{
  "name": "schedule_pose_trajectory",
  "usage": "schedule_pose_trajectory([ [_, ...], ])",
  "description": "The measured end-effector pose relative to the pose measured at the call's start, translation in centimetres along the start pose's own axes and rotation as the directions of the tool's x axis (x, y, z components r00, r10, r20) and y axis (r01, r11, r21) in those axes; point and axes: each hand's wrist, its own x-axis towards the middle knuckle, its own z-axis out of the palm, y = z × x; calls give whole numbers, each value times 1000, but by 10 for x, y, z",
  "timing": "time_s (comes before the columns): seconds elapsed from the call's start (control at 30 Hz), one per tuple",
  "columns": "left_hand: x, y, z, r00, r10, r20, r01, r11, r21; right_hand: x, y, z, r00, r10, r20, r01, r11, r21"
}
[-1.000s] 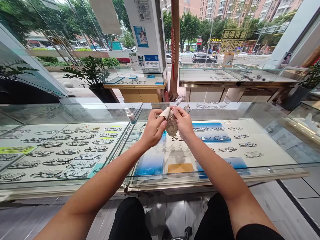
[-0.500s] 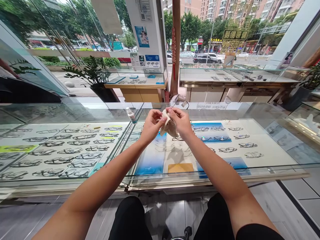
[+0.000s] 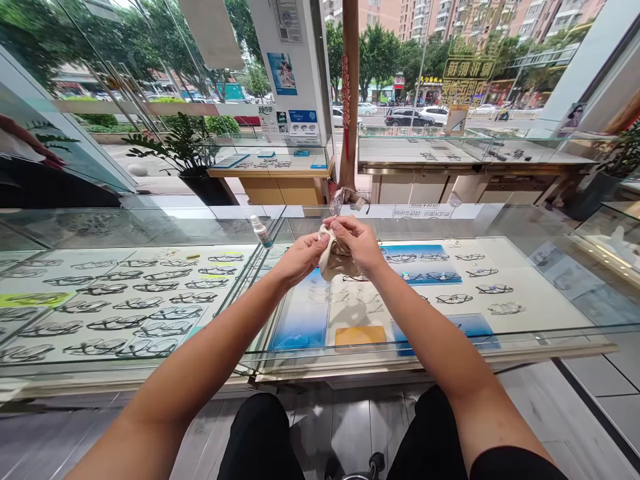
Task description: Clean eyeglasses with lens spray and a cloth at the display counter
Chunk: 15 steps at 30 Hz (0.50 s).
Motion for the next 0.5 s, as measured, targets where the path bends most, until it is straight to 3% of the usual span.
schedule_pose_trajectory([
  [0.2, -1, 0, 2, 999, -28, 37, 31, 997, -76, -2, -1, 1, 994, 88, 66, -93, 992, 89],
  [0.33, 1, -6, 2, 993, -1, -120, -5, 999, -47, -1, 1, 0, 995, 79, 61, -84, 994, 73],
  [0.43, 1, -8, 5, 961, 106, -254, -97, 994, 51, 1, 5, -1, 1000, 4, 29, -5, 1000, 23],
  [0.5, 1, -7, 6, 941, 194, -276, -163, 978, 134, 1, 7, -2, 999, -26, 29, 26, 1000, 4],
])
